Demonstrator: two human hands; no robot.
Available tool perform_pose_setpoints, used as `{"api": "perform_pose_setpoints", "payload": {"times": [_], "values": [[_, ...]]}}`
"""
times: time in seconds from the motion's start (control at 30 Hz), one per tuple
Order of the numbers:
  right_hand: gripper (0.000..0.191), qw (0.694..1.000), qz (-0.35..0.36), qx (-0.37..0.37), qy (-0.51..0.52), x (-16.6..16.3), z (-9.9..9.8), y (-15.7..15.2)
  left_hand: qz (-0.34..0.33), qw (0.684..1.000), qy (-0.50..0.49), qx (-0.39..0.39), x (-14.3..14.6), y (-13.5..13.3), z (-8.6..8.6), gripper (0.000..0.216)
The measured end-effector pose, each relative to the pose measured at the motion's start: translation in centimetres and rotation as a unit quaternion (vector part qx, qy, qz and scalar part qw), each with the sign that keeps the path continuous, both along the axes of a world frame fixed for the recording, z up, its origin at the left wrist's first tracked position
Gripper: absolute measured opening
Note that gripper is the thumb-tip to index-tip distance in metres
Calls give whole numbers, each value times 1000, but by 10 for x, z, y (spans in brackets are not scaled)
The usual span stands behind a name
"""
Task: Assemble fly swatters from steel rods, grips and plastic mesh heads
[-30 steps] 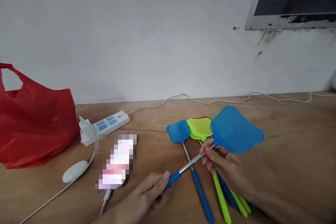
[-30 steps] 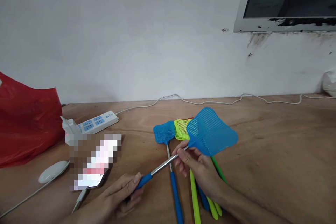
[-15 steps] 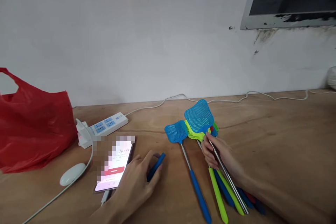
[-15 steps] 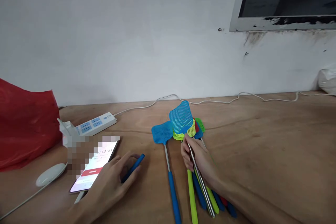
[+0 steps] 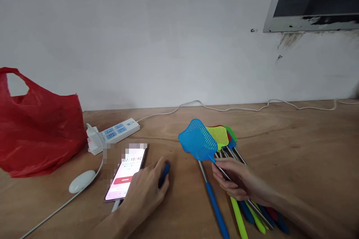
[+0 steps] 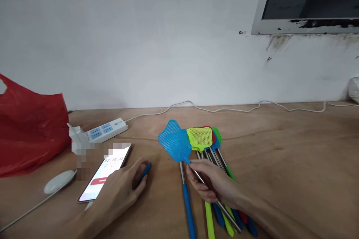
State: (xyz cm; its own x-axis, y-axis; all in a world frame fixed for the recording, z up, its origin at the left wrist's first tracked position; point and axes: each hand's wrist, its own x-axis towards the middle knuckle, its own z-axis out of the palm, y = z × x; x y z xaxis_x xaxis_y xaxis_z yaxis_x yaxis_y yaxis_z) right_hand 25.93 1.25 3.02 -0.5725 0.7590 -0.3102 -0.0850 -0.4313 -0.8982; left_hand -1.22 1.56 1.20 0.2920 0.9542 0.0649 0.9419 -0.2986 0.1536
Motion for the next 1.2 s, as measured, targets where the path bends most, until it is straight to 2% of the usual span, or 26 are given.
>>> {"api": "perform_pose_setpoints", "payload": {"times": [0.1,0.27,0.47,0.57,0.7,0.9,1.03,1.2], "values": [[39,999,34,7,-23,1,5,-3,-5,1000,8,14,-2,1,0,24],[44,998,46,44,-22,0,1,-7,-27,998,-25,51,-3,2,-4,8],[51,996,38,83,-7,-1,-5,-6,-28,998,-33,35,-3,2,-8,21],[54,994,31,95,-38,-1,-4,-7,-31,998,-34,31,-3,2,-6,19],[54,990,11,81,-114,0,-4,-9,-30,999,-21,20,-3,2,-4,14],[58,991,-3,29,-130,-2,0,-7,-15,997,-43,56,-7,5,-15,32],[57,995,-22,10,-99,-3,3,-5,-102,987,-85,95,-5,2,-13,30],[51,997,-55,8,-52,0,0,-3,-229,970,-69,43,6,-11,2,37]]}}
